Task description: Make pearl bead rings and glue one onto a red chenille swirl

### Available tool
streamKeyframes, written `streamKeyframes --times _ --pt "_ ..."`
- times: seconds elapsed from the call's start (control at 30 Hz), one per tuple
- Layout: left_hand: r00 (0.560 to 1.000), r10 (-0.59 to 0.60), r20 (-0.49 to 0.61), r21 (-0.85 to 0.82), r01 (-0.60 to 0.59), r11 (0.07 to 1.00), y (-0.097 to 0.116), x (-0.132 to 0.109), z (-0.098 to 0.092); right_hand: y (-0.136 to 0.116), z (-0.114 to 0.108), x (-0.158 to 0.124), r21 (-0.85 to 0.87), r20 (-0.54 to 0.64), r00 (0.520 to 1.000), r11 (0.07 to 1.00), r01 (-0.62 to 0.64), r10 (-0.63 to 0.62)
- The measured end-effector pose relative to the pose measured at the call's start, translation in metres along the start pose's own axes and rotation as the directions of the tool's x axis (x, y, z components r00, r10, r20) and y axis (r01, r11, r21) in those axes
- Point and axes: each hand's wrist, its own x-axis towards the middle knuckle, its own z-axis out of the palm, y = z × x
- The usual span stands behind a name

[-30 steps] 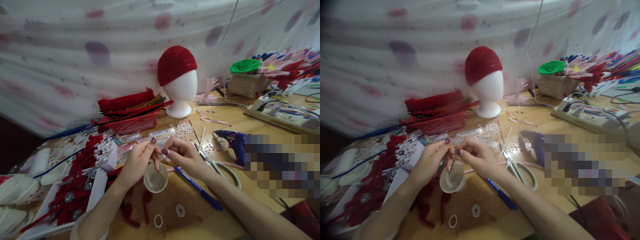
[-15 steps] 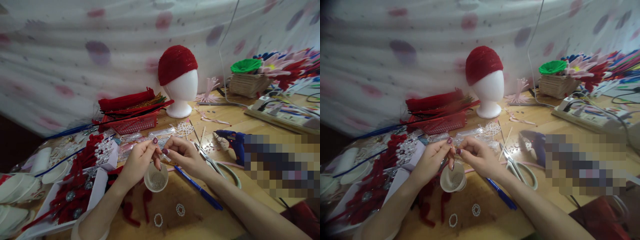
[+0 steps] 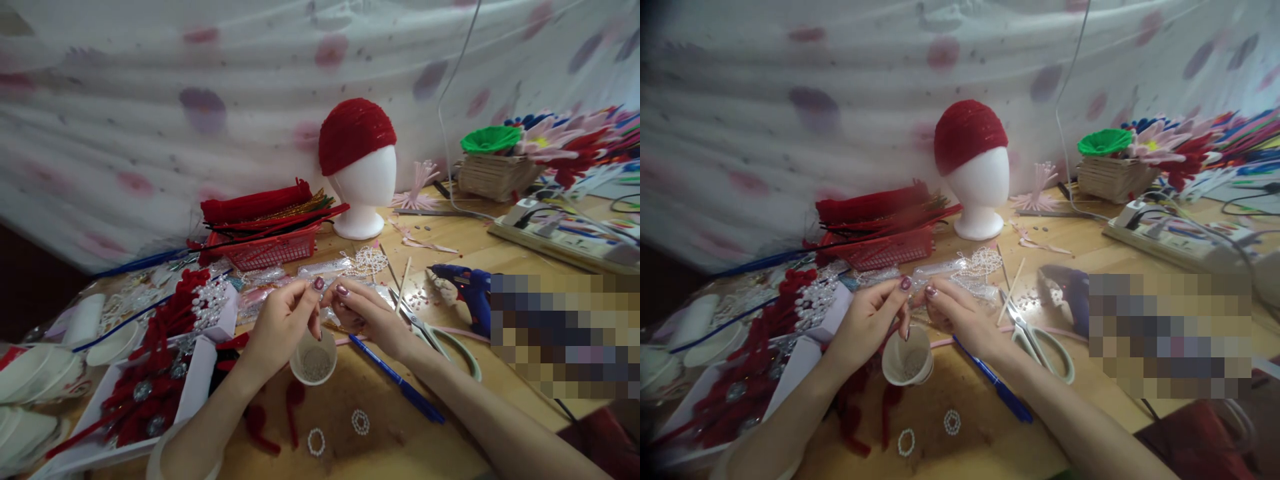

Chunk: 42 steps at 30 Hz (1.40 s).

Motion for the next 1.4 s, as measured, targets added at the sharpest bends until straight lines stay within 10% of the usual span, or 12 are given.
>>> streamKeyframes --times 0.53,0.8,1.17,1.4 --pt "0.996 -0.025 -0.082 0.051 0.029 0.998 0.006 -0.004 -0.006 0.001 0.002 0.001 0.031 0.043 0.999 0.999 -0.025 0.024" --pt "0.99 0.029 -0.137 0.057 -0.022 0.998 0.0 -0.001 -0.016 0.001 -0.006 0.011 0.583 -0.097 0.94 0.784 -0.214 0.328" --pt "0.964 0.257 0.071 0.431 -0.262 0.863 0.0 -0.003 -0.007 -0.002 -0.011 0.02 0.777 -0.271 0.866 0.627 -0.062 0.421" --pt "0.99 0.057 0.131 0.362 -0.101 0.927 -0.014 0.0 0.013 -0.003 -0.008 0.02 0.811 -0.287 0.873 0.585 0.003 0.394"
